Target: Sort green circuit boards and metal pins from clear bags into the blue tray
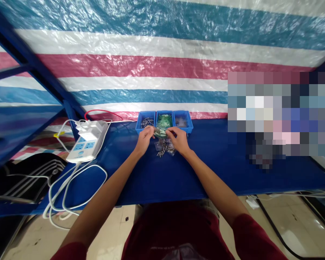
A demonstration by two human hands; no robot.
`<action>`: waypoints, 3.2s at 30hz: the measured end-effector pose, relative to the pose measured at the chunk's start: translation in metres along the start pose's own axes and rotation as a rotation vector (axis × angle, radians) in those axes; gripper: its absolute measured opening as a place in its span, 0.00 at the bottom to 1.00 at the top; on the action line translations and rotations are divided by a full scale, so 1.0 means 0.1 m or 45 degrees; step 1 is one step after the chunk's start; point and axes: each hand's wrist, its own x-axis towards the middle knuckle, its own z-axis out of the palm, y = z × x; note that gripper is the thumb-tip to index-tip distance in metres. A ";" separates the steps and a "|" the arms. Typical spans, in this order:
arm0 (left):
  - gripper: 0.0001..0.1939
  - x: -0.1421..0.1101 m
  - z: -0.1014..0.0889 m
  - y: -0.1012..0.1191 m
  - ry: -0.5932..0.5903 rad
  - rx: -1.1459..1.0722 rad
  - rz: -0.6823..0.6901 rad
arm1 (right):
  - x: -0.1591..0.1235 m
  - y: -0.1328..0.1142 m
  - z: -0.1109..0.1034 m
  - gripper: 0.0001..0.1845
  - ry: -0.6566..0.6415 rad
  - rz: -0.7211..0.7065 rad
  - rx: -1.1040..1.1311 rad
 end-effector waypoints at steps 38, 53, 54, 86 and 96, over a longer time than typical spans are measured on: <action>0.05 1.03 0.38 0.04 -0.701 1.482 0.489 | 0.03 0.03 -0.06 0.16 0.146 0.191 -0.053; 0.09 0.96 0.27 0.14 -0.835 1.307 0.257 | 0.02 0.07 -0.06 0.16 0.099 0.170 -0.138; 0.09 0.92 0.25 0.17 -0.794 1.272 0.278 | 0.03 0.08 -0.07 0.16 0.122 0.180 -0.161; 0.15 -0.02 -0.13 -0.09 -0.493 0.935 0.362 | 0.06 -0.04 -0.15 0.06 -0.945 0.124 -0.593; 0.16 -0.03 -0.13 -0.13 -0.499 0.977 0.427 | 0.07 -0.10 -0.13 0.08 -0.970 0.174 -0.748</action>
